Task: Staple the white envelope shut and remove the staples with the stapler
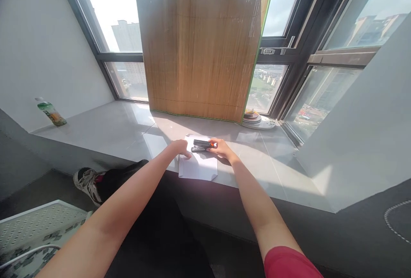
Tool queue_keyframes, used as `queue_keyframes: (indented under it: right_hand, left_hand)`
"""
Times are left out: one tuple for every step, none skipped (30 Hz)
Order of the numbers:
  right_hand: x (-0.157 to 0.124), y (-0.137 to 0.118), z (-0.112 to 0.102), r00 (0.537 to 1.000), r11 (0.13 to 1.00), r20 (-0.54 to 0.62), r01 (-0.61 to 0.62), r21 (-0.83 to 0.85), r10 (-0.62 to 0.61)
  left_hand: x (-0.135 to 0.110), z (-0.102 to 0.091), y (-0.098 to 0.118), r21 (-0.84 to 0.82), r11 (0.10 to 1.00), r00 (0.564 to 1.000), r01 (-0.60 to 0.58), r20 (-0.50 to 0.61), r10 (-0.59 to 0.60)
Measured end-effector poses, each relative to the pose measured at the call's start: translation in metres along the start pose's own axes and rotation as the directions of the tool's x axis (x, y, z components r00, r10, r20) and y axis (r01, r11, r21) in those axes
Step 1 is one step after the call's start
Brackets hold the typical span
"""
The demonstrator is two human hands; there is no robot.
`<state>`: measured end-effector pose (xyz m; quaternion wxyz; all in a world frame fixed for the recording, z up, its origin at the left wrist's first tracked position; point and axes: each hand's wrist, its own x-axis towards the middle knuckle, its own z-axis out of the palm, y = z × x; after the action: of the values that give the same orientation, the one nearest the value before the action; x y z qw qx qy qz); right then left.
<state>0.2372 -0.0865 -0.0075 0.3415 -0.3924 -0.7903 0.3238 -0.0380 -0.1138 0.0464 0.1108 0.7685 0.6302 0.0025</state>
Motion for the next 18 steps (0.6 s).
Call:
queue_keyframes:
  right_hand:
    - [-0.001, -0.002, -0.001, 1.000, 1.000, 0.005, 0.000, -0.001, 0.000]
    - [-0.002, -0.004, -0.001, 1.000, 1.000, 0.003, -0.002, 0.000, 0.002]
    - [-0.002, -0.006, -0.001, 1.000, 1.000, -0.005, -0.007, 0.001, 0.007]
    - [-0.003, -0.007, -0.001, 1.000, 1.000, -0.012, -0.017, 0.006, 0.017]
    - [-0.004, -0.009, -0.002, 0.999, 0.999, -0.015, -0.032, 0.016, 0.032]
    - [-0.004, -0.010, -0.002, 0.999, 0.998, -0.013, -0.048, 0.028, 0.049]
    - [-0.004, -0.010, -0.002, 0.998, 0.997, -0.002, -0.063, 0.041, 0.063]
    - [-0.004, -0.011, -0.002, 0.997, 0.996, 0.010, -0.073, 0.053, 0.073]
    - [-0.004, -0.011, -0.002, 0.997, 0.995, 0.022, -0.078, 0.060, 0.077]
    - [-0.003, -0.011, -0.002, 0.997, 0.995, 0.029, -0.080, 0.063, 0.078]
    - [-0.003, -0.010, -0.003, 0.996, 0.995, 0.032, -0.081, 0.062, 0.079]
    - [-0.002, -0.010, -0.003, 0.996, 0.995, 0.034, -0.085, 0.060, 0.083]
    - [-0.002, -0.010, -0.003, 0.995, 0.994, 0.038, -0.091, 0.060, 0.089]
    - [-0.002, -0.010, -0.004, 0.994, 0.993, 0.045, -0.099, 0.062, 0.096]
    - [-0.002, -0.011, -0.004, 0.993, 0.992, 0.055, -0.107, 0.070, 0.103]
    - [-0.003, -0.011, -0.004, 0.992, 0.989, 0.062, -0.119, 0.091, 0.113]
    - [-0.004, -0.012, -0.003, 0.989, 0.982, 0.063, -0.140, 0.129, 0.132]
    - [-0.005, -0.012, -0.002, 0.985, 0.968, 0.057, -0.171, 0.185, 0.163]
  left_hand:
    - [0.001, 0.004, 0.003, -0.001, 0.999, 0.998, 0.045, -0.036, -0.045]
    - [0.002, 0.008, 0.006, 0.006, 0.997, 0.994, 0.083, -0.071, -0.083]
    - [0.001, 0.012, 0.008, 0.022, 0.994, 0.990, 0.107, -0.097, -0.105]
    - [0.001, 0.017, 0.009, 0.018, 0.994, 0.984, 0.105, -0.143, -0.101]
    - [0.000, 0.021, 0.009, 0.001, 0.997, 0.979, 0.082, -0.186, -0.081]
    - [-0.001, 0.024, 0.008, -0.027, 0.998, 0.975, 0.048, -0.214, -0.053]
    - [-0.002, 0.028, 0.005, -0.061, 0.998, 0.975, 0.021, -0.221, -0.034]
    - [-0.002, 0.031, 0.002, -0.097, 0.995, 0.976, 0.002, -0.215, -0.023]
    - [-0.002, 0.033, -0.002, -0.135, 0.991, 0.978, -0.013, -0.208, -0.016]
    - [-0.002, 0.036, -0.005, -0.167, 0.986, 0.978, -0.027, -0.206, -0.008]
    - [-0.002, 0.038, -0.009, -0.188, 0.981, 0.977, -0.043, -0.214, 0.002]
    - [-0.003, 0.041, -0.011, -0.194, 0.979, 0.972, -0.064, -0.235, 0.017]
    - [-0.004, 0.044, -0.014, -0.192, 0.977, 0.962, -0.089, -0.270, 0.034]
    - [-0.005, 0.048, -0.015, -0.183, 0.976, 0.947, -0.115, -0.317, 0.052]
    - [-0.007, 0.051, -0.016, -0.172, 0.975, 0.929, -0.138, -0.364, 0.067]
    - [-0.009, 0.054, -0.017, -0.162, 0.974, 0.914, -0.155, -0.399, 0.079]
    - [-0.010, 0.056, -0.018, -0.157, 0.974, 0.904, -0.164, -0.419, 0.085]
    - [-0.011, 0.058, -0.019, -0.157, 0.973, 0.901, -0.168, -0.426, 0.086]
